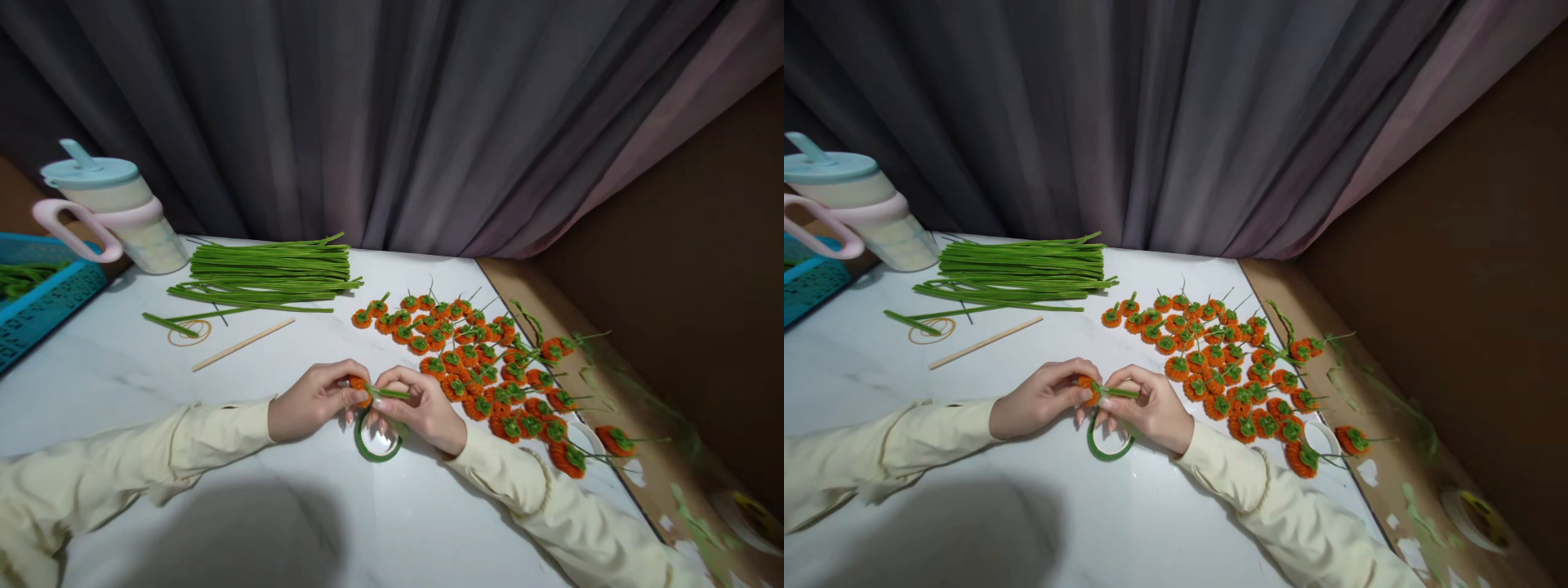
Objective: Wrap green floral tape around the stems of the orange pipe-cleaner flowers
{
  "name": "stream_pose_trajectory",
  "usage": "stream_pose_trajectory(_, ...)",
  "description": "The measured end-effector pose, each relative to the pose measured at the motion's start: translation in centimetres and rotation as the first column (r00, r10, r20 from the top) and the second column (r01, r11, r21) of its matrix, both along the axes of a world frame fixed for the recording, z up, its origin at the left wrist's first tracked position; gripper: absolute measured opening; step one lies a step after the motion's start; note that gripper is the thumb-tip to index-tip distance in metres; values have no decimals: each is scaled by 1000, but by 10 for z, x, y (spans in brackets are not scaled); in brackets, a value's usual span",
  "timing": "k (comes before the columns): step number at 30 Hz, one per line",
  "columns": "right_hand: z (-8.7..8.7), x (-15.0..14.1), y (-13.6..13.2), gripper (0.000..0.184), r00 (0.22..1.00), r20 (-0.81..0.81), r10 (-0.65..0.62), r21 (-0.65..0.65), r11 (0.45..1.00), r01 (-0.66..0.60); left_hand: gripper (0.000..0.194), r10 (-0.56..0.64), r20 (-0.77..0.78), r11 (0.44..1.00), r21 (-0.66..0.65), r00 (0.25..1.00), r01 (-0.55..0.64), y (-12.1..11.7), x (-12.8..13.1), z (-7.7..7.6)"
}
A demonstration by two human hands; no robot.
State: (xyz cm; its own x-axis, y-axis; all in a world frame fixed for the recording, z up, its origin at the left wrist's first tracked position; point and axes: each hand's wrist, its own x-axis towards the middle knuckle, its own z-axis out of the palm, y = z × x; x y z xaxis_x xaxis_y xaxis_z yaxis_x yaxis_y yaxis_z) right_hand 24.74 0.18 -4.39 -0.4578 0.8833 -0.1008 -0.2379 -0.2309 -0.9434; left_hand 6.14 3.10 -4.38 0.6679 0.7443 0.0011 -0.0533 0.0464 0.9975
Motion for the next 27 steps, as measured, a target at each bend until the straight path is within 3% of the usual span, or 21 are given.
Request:
stream_pose_trajectory(12,12,-2,-3,29,999,34,-24,115,993,20,32,-17,39,1000,-22,999,18,0,1,2)
stream_pose_trajectory(19,4,-5,-2,26,996,58,-63,162,985,53,33,-20,42,999,-32,999,22,0,0,0)
stream_pose_trajectory(23,1,-4,-4,20,985,141,-100,274,960,59,32,-31,50,999,-43,998,33,0,1,2)
stream_pose_trajectory(27,1,-2,-6,9,953,247,-172,443,896,47,31,-52,61,997,-62,997,55,0,1,3)
